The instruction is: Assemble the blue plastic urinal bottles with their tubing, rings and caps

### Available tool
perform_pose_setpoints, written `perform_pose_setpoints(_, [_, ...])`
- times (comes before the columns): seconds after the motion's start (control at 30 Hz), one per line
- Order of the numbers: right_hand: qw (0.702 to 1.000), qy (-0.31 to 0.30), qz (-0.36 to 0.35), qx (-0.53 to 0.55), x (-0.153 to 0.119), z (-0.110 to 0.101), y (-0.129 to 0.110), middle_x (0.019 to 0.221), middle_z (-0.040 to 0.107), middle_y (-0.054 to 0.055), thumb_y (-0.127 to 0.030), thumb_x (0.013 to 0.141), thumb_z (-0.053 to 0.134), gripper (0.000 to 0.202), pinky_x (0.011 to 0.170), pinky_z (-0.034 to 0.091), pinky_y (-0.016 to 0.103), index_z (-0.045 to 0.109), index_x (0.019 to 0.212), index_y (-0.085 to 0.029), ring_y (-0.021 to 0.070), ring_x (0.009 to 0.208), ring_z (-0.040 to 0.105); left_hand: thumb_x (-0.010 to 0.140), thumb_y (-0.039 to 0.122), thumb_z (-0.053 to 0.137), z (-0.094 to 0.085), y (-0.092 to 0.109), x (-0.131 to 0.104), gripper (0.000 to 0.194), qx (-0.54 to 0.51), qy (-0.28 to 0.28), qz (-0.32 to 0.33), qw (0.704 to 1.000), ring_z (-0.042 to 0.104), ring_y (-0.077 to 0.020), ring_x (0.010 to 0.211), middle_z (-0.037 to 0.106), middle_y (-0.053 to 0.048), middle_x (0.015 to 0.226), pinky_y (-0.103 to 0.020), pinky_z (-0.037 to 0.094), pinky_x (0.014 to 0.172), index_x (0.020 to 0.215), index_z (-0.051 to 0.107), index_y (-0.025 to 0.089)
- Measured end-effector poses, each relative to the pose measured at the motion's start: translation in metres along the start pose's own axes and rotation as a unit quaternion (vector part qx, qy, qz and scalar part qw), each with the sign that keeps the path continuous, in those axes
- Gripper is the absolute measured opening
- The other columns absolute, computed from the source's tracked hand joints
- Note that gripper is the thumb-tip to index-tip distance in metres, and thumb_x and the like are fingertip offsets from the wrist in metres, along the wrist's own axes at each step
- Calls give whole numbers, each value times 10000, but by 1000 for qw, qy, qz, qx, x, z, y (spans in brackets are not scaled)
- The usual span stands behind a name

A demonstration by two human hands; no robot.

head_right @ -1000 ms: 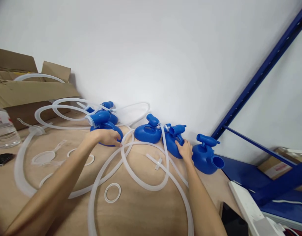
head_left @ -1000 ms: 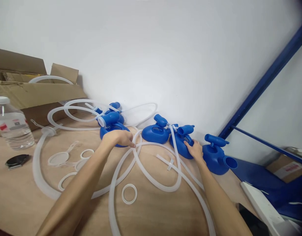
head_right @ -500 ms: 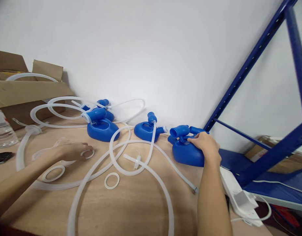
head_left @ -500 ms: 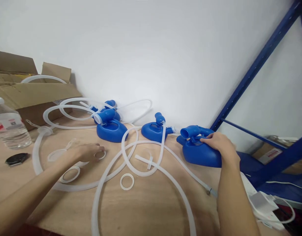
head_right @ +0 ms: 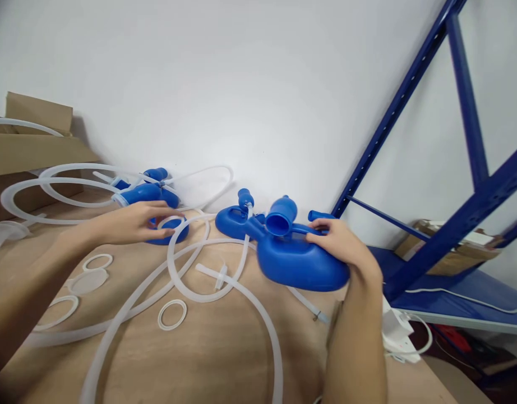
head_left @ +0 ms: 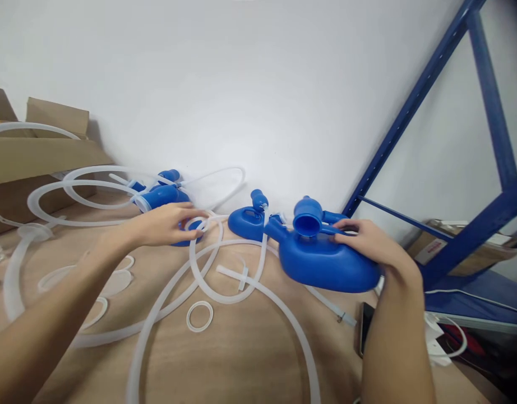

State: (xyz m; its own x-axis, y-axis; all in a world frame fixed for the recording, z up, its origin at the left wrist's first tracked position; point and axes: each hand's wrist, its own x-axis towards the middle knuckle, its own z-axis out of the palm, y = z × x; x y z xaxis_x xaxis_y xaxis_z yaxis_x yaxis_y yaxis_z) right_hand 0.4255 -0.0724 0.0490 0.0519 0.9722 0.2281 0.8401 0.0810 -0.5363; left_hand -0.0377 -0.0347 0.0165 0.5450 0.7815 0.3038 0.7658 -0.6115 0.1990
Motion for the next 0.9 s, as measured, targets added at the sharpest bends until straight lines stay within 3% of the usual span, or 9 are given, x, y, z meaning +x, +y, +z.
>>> perform_pose_setpoints(0.17, [971,-115,-90,189,14,36,-21,948,792,39,-306,628,774,228,920,543,393,766,835,-211,313,1019,715,804,503,703,-5,45,25,476,-193,131,48,971,688,-216,936,697,-62,1116,-302,581,790,1151,560,211])
perform_pose_setpoints(0.3, [953,-123,-80,265,22,54,-21,956,794,31,-299,634,796,228,895,546,378,764,840,-208,298,1033,709,820,475,688,5,52,31,309,-251,102,67,960,688,-225,949,724,-64,1062,-335,586,854,878,566,197])
perform_pose_setpoints(0.4, [949,-95,-51,297,23,57,-20,951,795,45,-311,596,831,278,868,548,374,767,841,-196,299,1011,710,838,523,674,10,48,35,351,-265,70,55,960,697,-251,988,752,-69,1039,-337,580,879,781,609,183])
perform_pose_setpoints(0.47, [948,-75,-34,307,22,56,-21,938,795,49,-302,568,840,277,855,548,372,767,813,-194,294,980,711,845,567,674,13,46,37,386,-268,29,46,962,712,-258,962,763,-66,1005,-344,585,868,833,658,181])
perform_pose_setpoints(0.53, [949,-63,-29,307,22,55,-22,926,796,48,-296,543,852,277,850,549,373,764,786,-196,292,961,712,821,583,715,16,44,38,445,-283,12,27,959,727,-261,951,767,-71,1049,-353,596,855,1035,675,195])
perform_pose_setpoints(0.67, [946,-61,-34,318,22,57,-22,910,798,52,-315,529,872,317,845,556,379,768,801,-189,309,986,718,786,564,773,17,43,38,827,-306,29,0,951,723,-272,1066,716,-114,1282,-357,609,866,1489,448,272])
perform_pose_setpoints(0.9, [943,-77,-40,320,23,57,-21,964,814,76,-336,540,901,355,849,574,396,796,843,-184,344,1030,724,817,541,733,10,40,37,656,-282,-19,39,958,715,-275,1091,755,-73,1213,-338,593,882,1401,622,264])
